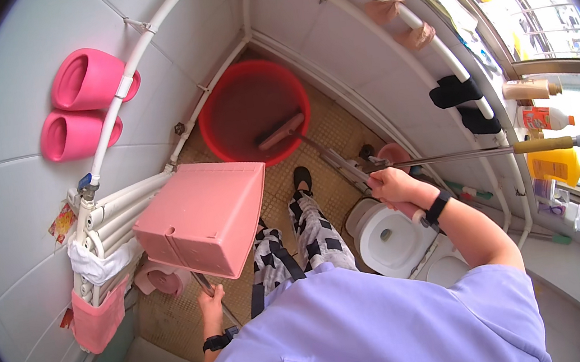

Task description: Clean bathroom equipment and buckets using water and a cleaning tool.

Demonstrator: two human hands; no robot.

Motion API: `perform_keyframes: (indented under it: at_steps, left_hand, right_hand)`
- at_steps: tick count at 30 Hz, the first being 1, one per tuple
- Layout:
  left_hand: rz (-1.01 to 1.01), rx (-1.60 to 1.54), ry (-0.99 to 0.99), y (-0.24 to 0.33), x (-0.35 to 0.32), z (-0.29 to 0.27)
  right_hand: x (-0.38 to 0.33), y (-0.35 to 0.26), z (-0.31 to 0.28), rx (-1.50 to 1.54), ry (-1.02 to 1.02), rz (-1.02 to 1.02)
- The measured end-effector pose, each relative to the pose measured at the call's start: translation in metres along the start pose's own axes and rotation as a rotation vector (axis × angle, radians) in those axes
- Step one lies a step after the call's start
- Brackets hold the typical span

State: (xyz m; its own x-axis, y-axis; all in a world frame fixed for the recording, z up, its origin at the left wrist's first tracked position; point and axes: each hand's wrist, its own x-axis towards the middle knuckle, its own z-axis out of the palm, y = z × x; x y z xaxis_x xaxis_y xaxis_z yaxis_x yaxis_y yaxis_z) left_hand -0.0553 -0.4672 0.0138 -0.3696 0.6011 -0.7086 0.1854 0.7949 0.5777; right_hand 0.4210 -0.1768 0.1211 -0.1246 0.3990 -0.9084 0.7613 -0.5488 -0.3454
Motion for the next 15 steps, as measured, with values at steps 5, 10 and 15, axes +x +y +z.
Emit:
perform_keyframes:
  at_steps: [5, 10, 15]
  left_hand:
    - [0.009, 0.011, 0.015, 0.002, 0.003, 0.018]
    - [-0.054, -0.057, 0.032, 0.022, 0.003, 0.033]
    - [-0.047, -0.126, 0.002, 0.032, 0.0, 0.043]
  right_hand:
    - [0.095, 0.033, 0.014, -0.189, 0.002, -0.075]
    - [0.153, 0.029, 0.097, -0.144, 0.181, -0.133]
    - [0.169, -0.004, 0.123, 0.11, 0.194, -0.075]
